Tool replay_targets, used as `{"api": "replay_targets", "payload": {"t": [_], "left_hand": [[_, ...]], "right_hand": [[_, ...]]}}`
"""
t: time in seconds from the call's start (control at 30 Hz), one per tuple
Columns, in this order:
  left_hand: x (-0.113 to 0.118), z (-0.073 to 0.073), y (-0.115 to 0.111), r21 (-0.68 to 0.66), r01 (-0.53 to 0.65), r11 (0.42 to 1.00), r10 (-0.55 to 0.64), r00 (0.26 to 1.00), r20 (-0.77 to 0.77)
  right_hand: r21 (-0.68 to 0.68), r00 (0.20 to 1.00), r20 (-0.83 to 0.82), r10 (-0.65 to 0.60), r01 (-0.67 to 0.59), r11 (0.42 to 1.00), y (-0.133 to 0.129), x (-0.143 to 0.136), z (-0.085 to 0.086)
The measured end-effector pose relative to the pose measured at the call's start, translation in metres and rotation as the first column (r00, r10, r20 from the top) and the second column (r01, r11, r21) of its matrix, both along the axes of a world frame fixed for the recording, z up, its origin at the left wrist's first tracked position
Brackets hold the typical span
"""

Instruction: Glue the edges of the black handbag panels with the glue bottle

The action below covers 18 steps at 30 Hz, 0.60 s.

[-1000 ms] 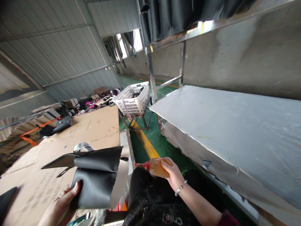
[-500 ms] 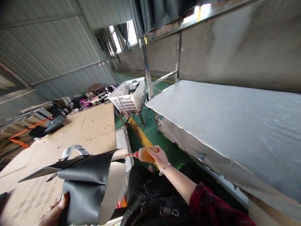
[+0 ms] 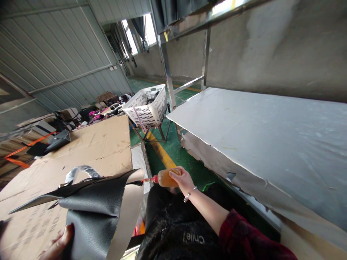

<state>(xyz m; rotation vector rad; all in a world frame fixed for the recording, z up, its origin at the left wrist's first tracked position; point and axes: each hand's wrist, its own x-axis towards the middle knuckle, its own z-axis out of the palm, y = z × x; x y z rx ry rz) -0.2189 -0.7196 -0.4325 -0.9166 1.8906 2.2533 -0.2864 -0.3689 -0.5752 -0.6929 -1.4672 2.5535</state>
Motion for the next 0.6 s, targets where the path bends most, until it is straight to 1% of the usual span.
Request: {"api": "replay_targets", "payload": {"t": [0.07,0.13,0.2,0.27,0.37,0.43,0.53,0.6], "left_hand": [[0.0001,0.0000,0.0007,0.015,0.006,1.000,-0.006,1.000,-0.012],[0.0003,0.0004,0.0010,0.020,0.002,1.000,-0.001,1.000,-0.011],[0.0005,0.0011,0.0011,0.019,-0.015,1.000,0.015,1.000,0.005],[0.0006,0.0025,0.0012,0.021,-0.015,1.000,0.015,1.000,0.025],[0.0006,0.0046,0.0018,0.051,0.003,0.999,-0.004,1.000,0.020],[0.0006,0.0047,0.0017,0.058,0.016,0.998,-0.016,1.000,-0.001],[0.0008,0.0021,0.0006,0.031,0.036,0.999,-0.036,0.999,-0.016],[0.0012,0.0003,0.0005,0.000,0.049,0.999,-0.049,0.999,-0.025]], "right_hand": [[0.018,1.000,-0.011,-0.017,0.017,1.000,0.0020,0.0012,-0.0004],[0.028,1.000,-0.023,0.008,-0.007,1.000,0.0035,0.0032,-0.0012],[0.067,0.999,-0.033,0.038,-0.036,0.997,0.0043,0.0048,-0.0017],[0.111,0.999,-0.038,0.033,-0.029,0.993,0.0048,0.0051,-0.0017],[0.098,0.999,-0.039,-0.003,0.006,0.995,0.0063,0.0043,-0.0008],[0.087,0.999,-0.048,0.012,-0.008,0.996,0.0076,0.0045,0.0002],[0.122,0.996,-0.066,0.058,-0.050,0.991,0.0089,0.0067,0.0026],[0.142,0.997,-0.058,0.055,-0.046,0.989,0.0089,0.0081,0.0049]]}}
